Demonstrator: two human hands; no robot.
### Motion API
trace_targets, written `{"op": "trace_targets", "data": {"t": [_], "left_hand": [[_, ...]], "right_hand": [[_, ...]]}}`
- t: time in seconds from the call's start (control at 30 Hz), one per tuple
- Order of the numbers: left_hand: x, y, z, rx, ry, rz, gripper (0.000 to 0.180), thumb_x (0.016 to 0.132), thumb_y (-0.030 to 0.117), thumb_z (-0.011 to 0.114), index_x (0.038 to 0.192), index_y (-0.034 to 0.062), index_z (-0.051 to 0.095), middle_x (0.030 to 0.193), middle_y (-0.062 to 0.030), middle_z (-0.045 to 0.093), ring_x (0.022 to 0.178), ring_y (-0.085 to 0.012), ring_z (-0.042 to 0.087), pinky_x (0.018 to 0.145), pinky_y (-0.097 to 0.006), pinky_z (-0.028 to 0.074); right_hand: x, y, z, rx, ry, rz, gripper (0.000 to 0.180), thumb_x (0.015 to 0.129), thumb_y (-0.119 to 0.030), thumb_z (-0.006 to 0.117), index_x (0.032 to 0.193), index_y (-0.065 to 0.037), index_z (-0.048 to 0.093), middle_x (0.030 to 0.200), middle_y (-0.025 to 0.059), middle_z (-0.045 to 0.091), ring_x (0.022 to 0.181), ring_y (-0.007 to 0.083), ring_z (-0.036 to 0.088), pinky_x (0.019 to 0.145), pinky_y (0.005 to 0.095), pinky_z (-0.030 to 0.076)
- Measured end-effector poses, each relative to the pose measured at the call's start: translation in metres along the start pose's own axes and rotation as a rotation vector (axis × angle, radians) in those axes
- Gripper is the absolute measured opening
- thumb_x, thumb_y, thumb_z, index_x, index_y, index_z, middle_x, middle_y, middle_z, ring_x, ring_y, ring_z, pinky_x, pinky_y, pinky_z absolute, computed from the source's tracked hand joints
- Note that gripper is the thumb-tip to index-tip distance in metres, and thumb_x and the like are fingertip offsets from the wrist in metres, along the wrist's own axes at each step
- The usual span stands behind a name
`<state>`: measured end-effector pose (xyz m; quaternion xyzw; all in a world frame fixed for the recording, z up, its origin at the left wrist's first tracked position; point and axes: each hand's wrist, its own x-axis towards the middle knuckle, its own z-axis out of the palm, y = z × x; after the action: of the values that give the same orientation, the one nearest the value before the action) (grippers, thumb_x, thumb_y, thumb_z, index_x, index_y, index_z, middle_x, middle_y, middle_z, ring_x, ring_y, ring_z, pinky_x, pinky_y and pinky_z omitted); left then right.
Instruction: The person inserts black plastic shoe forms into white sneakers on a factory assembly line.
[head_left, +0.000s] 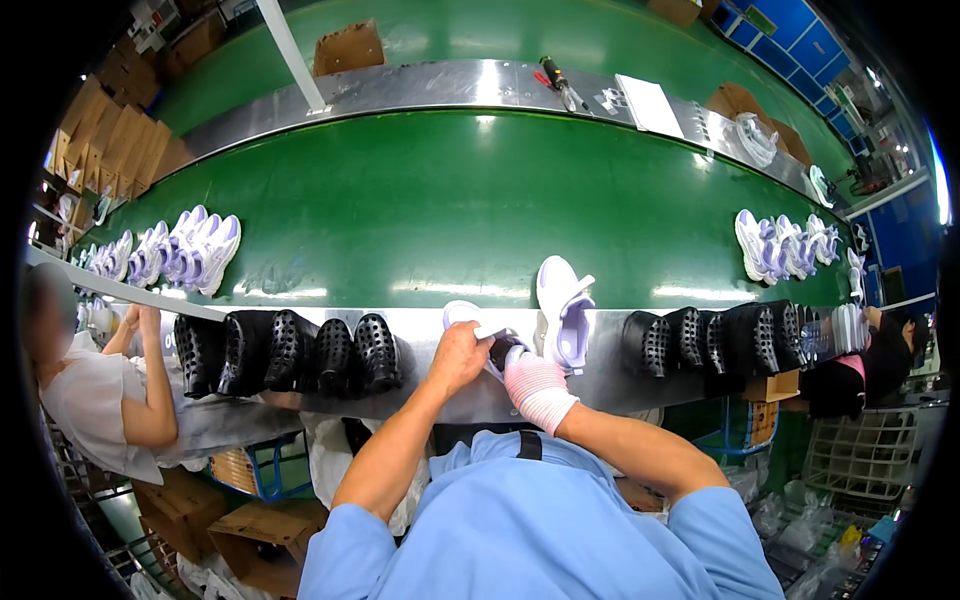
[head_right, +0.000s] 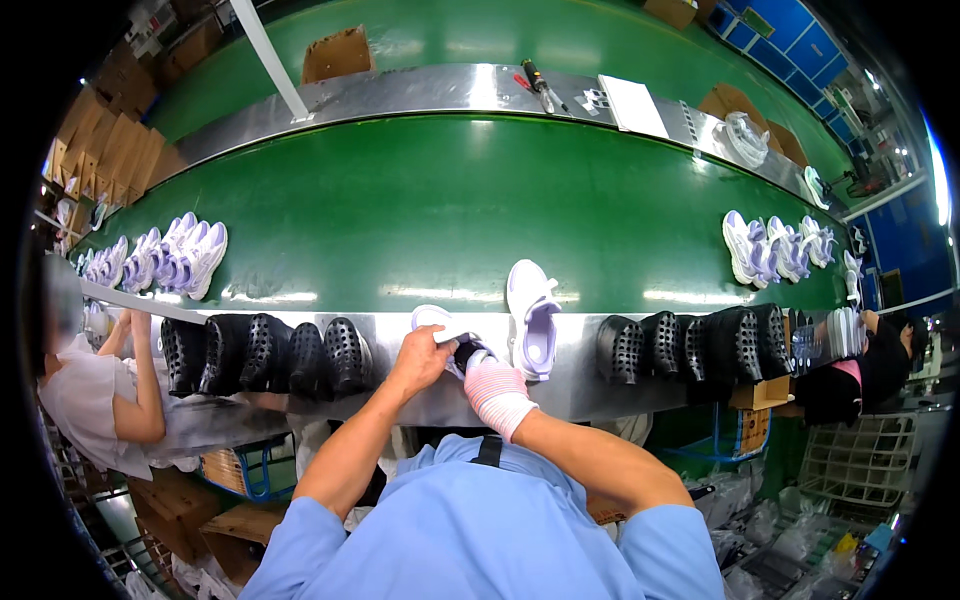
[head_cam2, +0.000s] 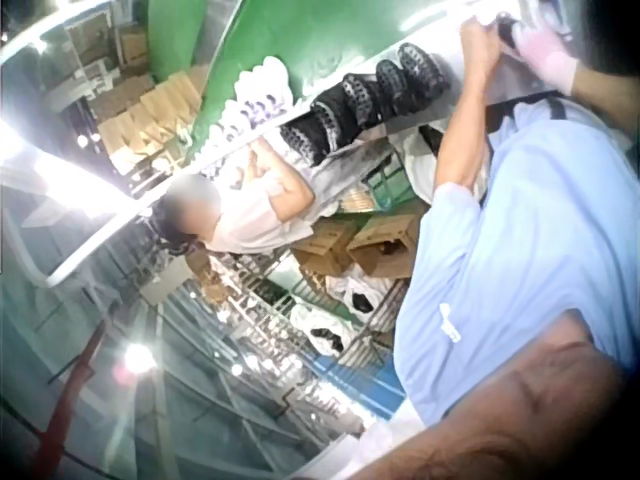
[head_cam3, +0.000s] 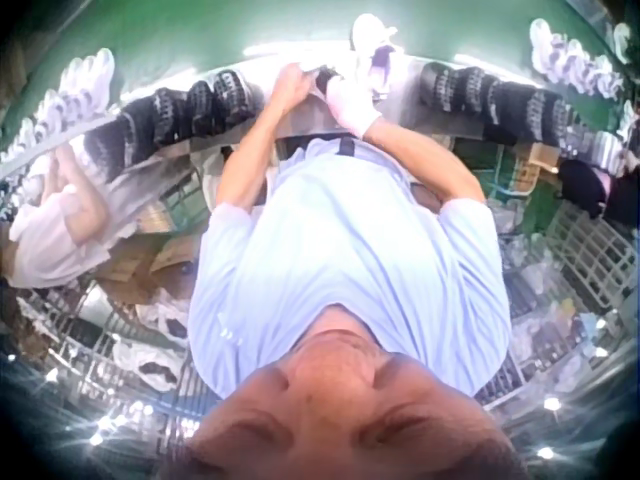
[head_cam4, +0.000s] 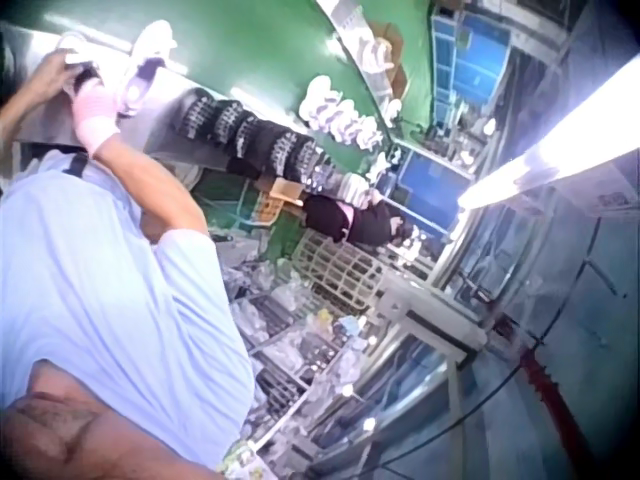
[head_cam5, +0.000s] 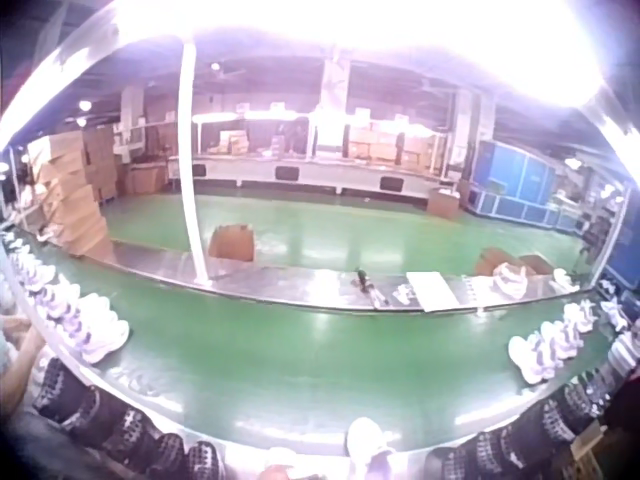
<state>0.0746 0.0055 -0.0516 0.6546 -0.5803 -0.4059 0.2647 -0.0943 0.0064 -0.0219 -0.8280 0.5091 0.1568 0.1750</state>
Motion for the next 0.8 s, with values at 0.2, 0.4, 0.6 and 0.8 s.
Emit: {"op": "trace_targets", "data": {"t": [0.2, 0.4, 0.6, 0.8], "left_hand": [[0.008, 0.001, 0.003, 0.051, -0.001, 0.107, 0.045, 0.089, 0.017, 0.074, 0.123, -0.0095, 0.065, 0.117, -0.033, 0.067, 0.106, -0.0449, 0.067, 0.095, -0.045, 0.053], [0.001, -0.041, -0.007, -0.035, 0.159, 0.151, 0.052, 0.082, 0.015, 0.072, 0.128, -0.0045, 0.06, 0.118, -0.0301, 0.065, 0.114, -0.0475, 0.061, 0.105, -0.047, 0.047], [-0.031, -0.023, 0.025, -0.004, 0.046, -0.233, 0.1, 0.079, 0.018, 0.077, 0.161, 0.0042, 0.021, 0.11, -0.0336, 0.068, 0.105, -0.0499, 0.067, 0.098, -0.052, 0.052], [-0.02, -0.032, 0.046, 0.211, 0.181, -0.363, 0.087, 0.085, 0.018, 0.073, 0.158, 0.0108, 0.026, 0.091, -0.0273, 0.073, 0.089, -0.0471, 0.072, 0.083, -0.055, 0.055]], "right_hand": [[0.041, 0.005, 0.007, 0.004, -0.019, -0.049, 0.031, 0.095, -0.016, 0.056, 0.116, 0.006, 0.06, 0.09, 0.0184, 0.075, 0.078, 0.0351, 0.076, 0.065, 0.0503, 0.06], [0.007, 0.006, -0.02, 0.304, 0.11, -0.116, 0.047, 0.089, -0.025, 0.071, 0.126, 0.0, 0.057, 0.117, 0.0254, 0.068, 0.11, 0.0382, 0.067, 0.094, 0.0446, 0.055], [0.034, 0.013, 0.031, 0.411, 0.107, 0.131, 0.044, 0.085, -0.032, 0.074, 0.113, 0.001, 0.066, 0.106, 0.0272, 0.071, 0.102, 0.0435, 0.069, 0.088, 0.0498, 0.055], [0.051, 0.009, 0.043, 0.28, 0.087, 0.077, 0.028, 0.087, -0.029, 0.067, 0.098, -0.004, 0.07, 0.088, 0.0227, 0.073, 0.087, 0.0413, 0.072, 0.078, 0.05, 0.057]]}}
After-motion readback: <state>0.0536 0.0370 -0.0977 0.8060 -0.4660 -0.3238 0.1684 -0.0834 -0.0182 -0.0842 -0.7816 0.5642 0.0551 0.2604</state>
